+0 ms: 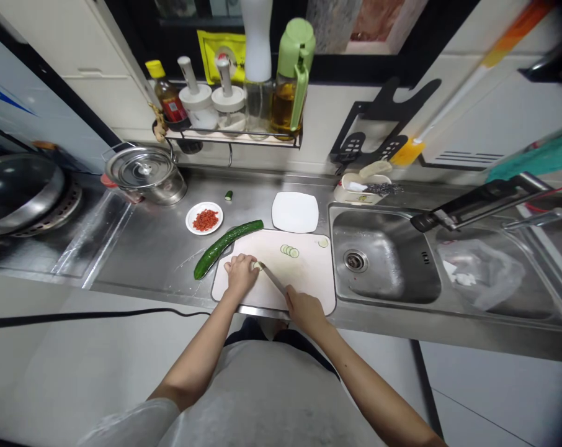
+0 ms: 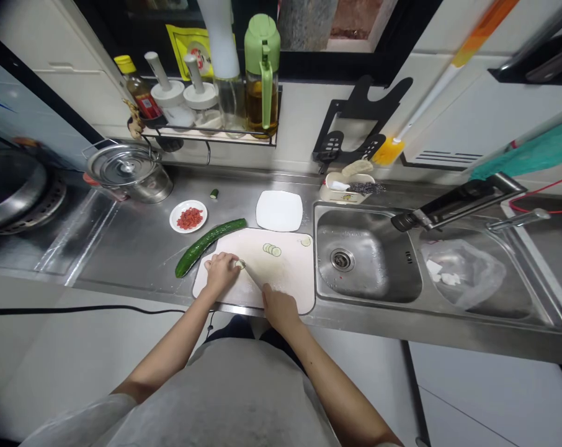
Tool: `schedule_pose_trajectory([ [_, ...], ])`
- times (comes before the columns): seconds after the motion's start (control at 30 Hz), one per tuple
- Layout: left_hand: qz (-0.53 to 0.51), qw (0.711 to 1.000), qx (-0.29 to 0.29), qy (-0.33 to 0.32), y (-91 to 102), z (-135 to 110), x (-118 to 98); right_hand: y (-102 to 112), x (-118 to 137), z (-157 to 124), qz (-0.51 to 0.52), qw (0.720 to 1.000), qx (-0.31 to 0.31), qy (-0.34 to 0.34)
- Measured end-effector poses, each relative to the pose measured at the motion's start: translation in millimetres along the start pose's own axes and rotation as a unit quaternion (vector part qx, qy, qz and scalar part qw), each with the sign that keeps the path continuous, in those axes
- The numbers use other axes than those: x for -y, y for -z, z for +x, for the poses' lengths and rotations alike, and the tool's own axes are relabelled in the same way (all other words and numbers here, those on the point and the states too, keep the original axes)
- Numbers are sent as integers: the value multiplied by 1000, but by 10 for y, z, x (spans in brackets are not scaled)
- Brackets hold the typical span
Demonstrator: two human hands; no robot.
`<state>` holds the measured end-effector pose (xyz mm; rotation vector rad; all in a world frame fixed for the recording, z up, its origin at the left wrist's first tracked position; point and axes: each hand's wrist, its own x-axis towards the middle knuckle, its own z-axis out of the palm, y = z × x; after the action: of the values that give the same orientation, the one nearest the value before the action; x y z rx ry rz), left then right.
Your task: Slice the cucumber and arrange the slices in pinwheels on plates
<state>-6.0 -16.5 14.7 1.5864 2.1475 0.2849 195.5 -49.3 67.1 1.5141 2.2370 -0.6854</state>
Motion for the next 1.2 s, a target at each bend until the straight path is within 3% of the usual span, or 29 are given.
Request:
schedule_pose_trajectory([
  [1.2,-14,1000,19,0,-7,73,35,146,289,77,-88,995,35,-14],
])
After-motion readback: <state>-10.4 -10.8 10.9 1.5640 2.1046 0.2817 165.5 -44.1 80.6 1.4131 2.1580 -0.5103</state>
